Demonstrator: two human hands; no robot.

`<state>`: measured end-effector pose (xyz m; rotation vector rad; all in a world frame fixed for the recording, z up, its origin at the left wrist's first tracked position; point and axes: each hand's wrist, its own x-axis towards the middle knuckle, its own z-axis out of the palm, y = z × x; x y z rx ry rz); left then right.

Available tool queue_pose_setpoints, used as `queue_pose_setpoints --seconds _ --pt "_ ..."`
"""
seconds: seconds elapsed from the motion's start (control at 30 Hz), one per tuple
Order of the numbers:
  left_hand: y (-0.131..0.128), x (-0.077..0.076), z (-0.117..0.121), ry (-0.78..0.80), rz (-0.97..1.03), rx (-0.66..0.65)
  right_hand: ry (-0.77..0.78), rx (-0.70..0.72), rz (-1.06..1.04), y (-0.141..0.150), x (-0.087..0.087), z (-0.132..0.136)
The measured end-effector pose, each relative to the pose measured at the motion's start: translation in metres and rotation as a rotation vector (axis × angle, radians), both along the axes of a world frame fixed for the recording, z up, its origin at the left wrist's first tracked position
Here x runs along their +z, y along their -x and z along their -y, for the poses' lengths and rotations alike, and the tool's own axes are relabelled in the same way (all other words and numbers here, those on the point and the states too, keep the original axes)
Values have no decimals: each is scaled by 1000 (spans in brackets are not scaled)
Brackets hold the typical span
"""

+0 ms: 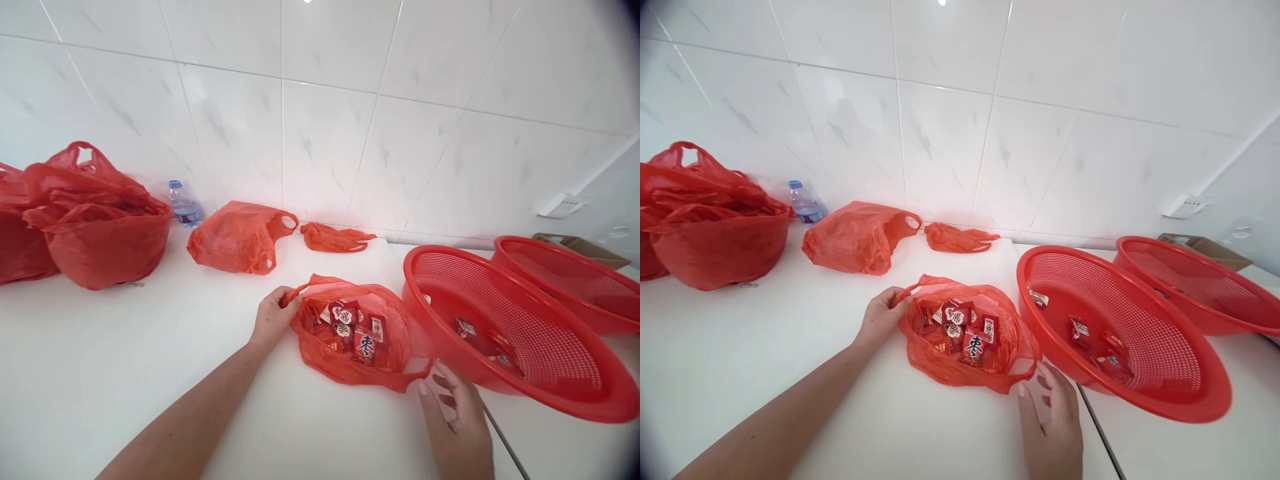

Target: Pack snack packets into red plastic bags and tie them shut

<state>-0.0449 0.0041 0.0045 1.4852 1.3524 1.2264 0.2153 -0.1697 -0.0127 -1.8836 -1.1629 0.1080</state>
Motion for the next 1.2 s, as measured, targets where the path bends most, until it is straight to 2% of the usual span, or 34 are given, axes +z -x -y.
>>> queue_pose_setpoints --seconds 0.07,0.17,0.27,0.37,0.43,0.53,0.7,0.77,0.83,0.9,1.0,1.1,1.2 --pt "0 0 1 -15 21 -19 103 -32 -106 -2 -6 4" --pt "0 2 5 -14 68 -45 153 -17 -226 -2 -2 1" --pt "2 8 9 -12 115 -66 204 74 -290 3 10 -8" --pt "7 21 12 -17 188 -115 279 215 -288 11 26 -17" --pt "11 33 12 -18 253 -141 242 292 -278 14 43 -23" --pt "19 57 8 -31 376 -141 80 334 -293 13 80 -31" --pt "26 110 6 -114 560 -162 -239 289 -383 -4 152 -47" --pt "26 131 8 -169 588 -181 -383 288 -427 -13 175 -57" --pt "25 148 12 -220 613 -191 -485 320 -496 -20 190 -69" --pt "23 160 15 -256 640 -199 -518 362 -562 -26 197 -80" --pt "20 172 20 -247 676 -223 -514 402 -604 -28 200 -93" --pt "19 179 26 -250 689 -245 -538 434 -614 -24 198 -99" --pt "25 179 34 -321 620 -221 -580 424 -588 -18 191 -98"
